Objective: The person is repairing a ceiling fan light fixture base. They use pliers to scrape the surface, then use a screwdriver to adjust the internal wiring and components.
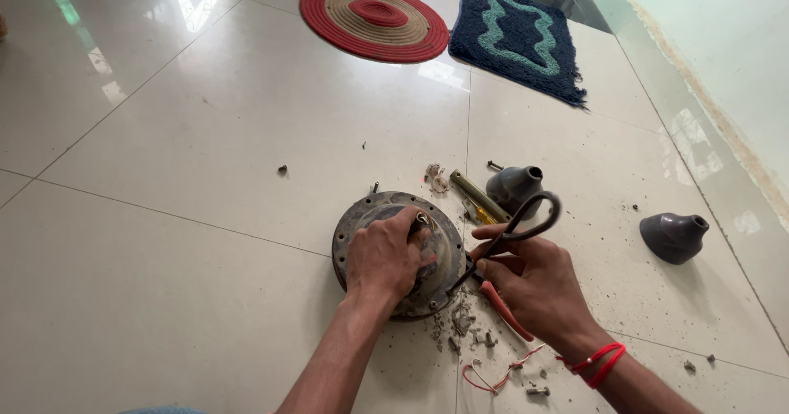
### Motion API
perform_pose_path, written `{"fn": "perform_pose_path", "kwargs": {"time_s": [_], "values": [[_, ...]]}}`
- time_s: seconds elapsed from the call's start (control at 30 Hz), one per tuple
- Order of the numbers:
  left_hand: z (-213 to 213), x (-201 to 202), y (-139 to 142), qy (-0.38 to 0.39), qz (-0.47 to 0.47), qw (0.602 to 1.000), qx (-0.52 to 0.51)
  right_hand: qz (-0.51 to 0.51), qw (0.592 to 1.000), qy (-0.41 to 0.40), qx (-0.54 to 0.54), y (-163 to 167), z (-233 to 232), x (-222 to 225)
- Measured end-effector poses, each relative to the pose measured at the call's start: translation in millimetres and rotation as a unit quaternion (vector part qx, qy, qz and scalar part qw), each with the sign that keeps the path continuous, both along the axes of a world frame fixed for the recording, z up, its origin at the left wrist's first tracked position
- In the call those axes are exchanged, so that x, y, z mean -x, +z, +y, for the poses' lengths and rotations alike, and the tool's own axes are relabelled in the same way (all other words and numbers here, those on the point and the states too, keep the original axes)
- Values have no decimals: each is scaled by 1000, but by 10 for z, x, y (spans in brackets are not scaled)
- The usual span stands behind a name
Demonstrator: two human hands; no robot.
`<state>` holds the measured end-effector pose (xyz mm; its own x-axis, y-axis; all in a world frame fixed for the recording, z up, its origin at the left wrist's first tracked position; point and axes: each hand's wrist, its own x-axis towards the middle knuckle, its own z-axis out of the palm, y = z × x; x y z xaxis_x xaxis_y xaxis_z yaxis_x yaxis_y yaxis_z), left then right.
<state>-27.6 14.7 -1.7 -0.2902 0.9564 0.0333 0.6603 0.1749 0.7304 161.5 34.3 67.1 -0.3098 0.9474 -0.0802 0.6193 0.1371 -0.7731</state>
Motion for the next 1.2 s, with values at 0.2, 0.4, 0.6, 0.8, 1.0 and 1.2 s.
{"fn": "perform_pose_path", "kwargs": {"time_s": [0.2, 0.4, 0.6, 0.8, 1.0, 1.2], "values": [[3, 8, 18, 5, -4, 1000, 7, -53, 998, 5, -27, 2, -4, 37], [-12, -6, 40, 10, -2, 1000, 9, -28, 999, -29, 11, -54, -74, 111], [-19, -25, 80, 13, -37, 999, 3, -36, 994, -15, -98, -57, -163, 120], [-18, -12, 100, 8, -11, 1000, 18, -18, 994, -47, -95, -76, -271, 125], [-23, -14, 62, 8, -1, 1000, -14, 55, 989, 16, -140, -111, -232, 104], [15, -24, 10, 6, -16, 1000, 4, 55, 996, -68, -22, -82, -202, 70]]}}
